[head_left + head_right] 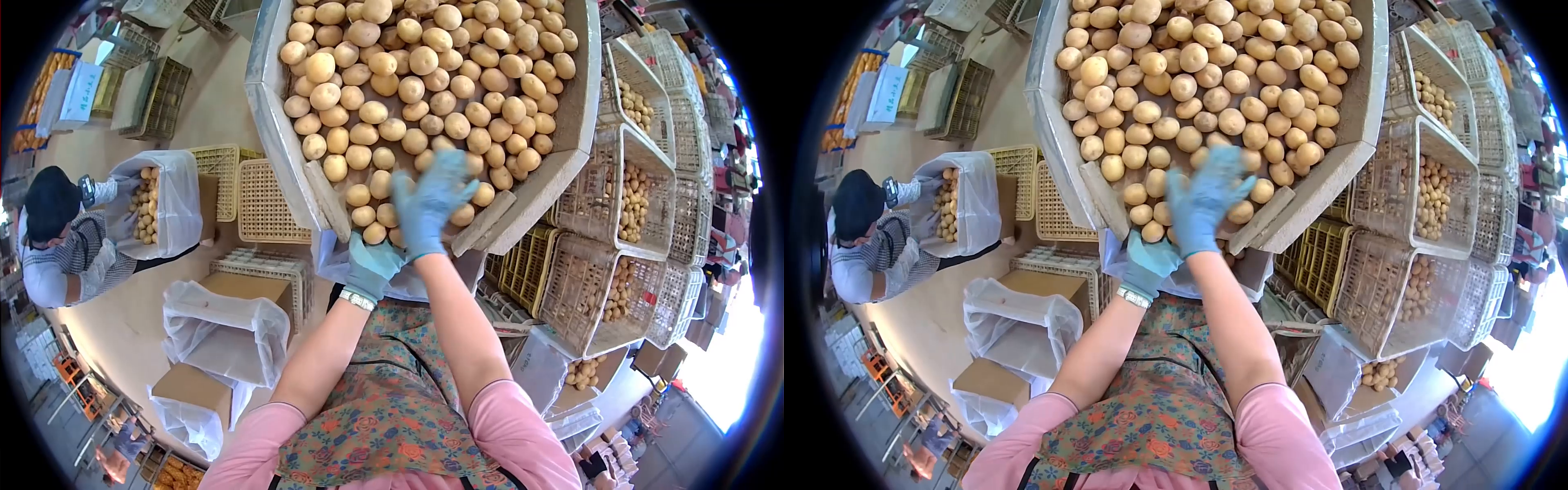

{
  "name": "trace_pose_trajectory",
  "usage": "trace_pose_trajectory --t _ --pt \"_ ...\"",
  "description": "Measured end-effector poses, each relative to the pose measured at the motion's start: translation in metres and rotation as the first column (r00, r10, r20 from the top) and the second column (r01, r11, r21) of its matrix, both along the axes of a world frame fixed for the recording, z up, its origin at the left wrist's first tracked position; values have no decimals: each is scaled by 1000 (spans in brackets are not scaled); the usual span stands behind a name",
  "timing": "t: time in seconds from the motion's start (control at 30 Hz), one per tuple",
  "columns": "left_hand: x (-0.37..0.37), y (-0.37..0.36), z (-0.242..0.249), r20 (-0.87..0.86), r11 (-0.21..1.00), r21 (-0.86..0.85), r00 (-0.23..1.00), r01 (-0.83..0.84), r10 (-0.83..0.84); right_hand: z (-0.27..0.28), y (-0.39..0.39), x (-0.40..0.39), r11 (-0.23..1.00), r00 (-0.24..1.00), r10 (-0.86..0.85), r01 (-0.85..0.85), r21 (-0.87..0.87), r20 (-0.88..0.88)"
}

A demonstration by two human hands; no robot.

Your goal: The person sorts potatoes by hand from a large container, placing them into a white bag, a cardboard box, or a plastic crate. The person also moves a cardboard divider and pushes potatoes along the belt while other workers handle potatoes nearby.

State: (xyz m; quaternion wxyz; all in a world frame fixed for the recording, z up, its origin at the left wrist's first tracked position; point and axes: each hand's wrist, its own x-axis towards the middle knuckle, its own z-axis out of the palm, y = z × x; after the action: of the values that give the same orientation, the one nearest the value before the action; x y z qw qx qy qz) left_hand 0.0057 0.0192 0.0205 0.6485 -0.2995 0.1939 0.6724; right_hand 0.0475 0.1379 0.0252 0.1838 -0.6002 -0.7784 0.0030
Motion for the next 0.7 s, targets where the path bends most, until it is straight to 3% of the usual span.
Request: trace_pose_trajectory --t 0.03,0.07,0.1,0.13,0.17,0.23,0.27,0.3,0.33,0.37,0.4,0.43,0.47,0.53,0.6,0.67,0.7 --pt "4 -9 -28 155 976 163 981 -144 118 -8 -16 -4 968 957 238 -247 -38 -167" --pt "8 -13 -52 328 904 298 922 -307 205 30 -29 -6 850 891 429 -454 -268 -149" --pt "12 -18 -67 329 906 294 922 -305 204 33 -38 -3 740 775 529 -621 -258 -347" --pt "15 -24 -81 598 856 245 766 -454 235 34 -44 -8 710 709 636 -692 -126 -305" --pt "17 -29 -94 810 800 154 538 -580 234 32 -48 -4 731 728 625 -672 -115 -284" --pt "18 -38 -106 989 688 -130 -42 -714 143 19 -60 20 725 731 621 -673 -146 -283" --pt "16 -37 -102 988 688 -130 -39 -714 146 14 -64 40 696 713 632 -694 -181 -303" --pt "13 -31 -92 747 820 181 618 -543 244 28 -64 55 668 696 653 -716 -205 -299" --pt "9 -25 -80 140 936 284 975 -206 173 37 -66 70 663 680 649 -725 -185 -341" --pt "13 -23 -64 -272 963 267 961 36 40 38 -69 86 661 679 651 -727 -187 -338" --pt "10 -12 -53 36 994 79 997 -74 71 49 -66 97 658 690 635 -719 -225 -347" --pt "16 -19 -59 94 963 256 994 -83 61 53 -63 105 680 709 624 -700 -219 -328" --pt "18 -28 -63 120 894 437 992 -93 45 54 -60 108 731 747 599 -657 -184 -289" --pt "21 -4 -36 -116 973 170 977 -155 176 54 -44 105 759 761 601 -639 -124 -244" --pt "28 -9 -68 -170 966 205 966 -160 196 46 -37 82 833 843 521 -536 -137 -130" --pt "20 -10 -45 32 969 185 987 -162 159 31 -30 69 820 843 537 -533 -207 -43" --pt "18 -9 -49 16 966 196 985 -170 170 24 -31 63 816 836 547 -546 -191 -53"
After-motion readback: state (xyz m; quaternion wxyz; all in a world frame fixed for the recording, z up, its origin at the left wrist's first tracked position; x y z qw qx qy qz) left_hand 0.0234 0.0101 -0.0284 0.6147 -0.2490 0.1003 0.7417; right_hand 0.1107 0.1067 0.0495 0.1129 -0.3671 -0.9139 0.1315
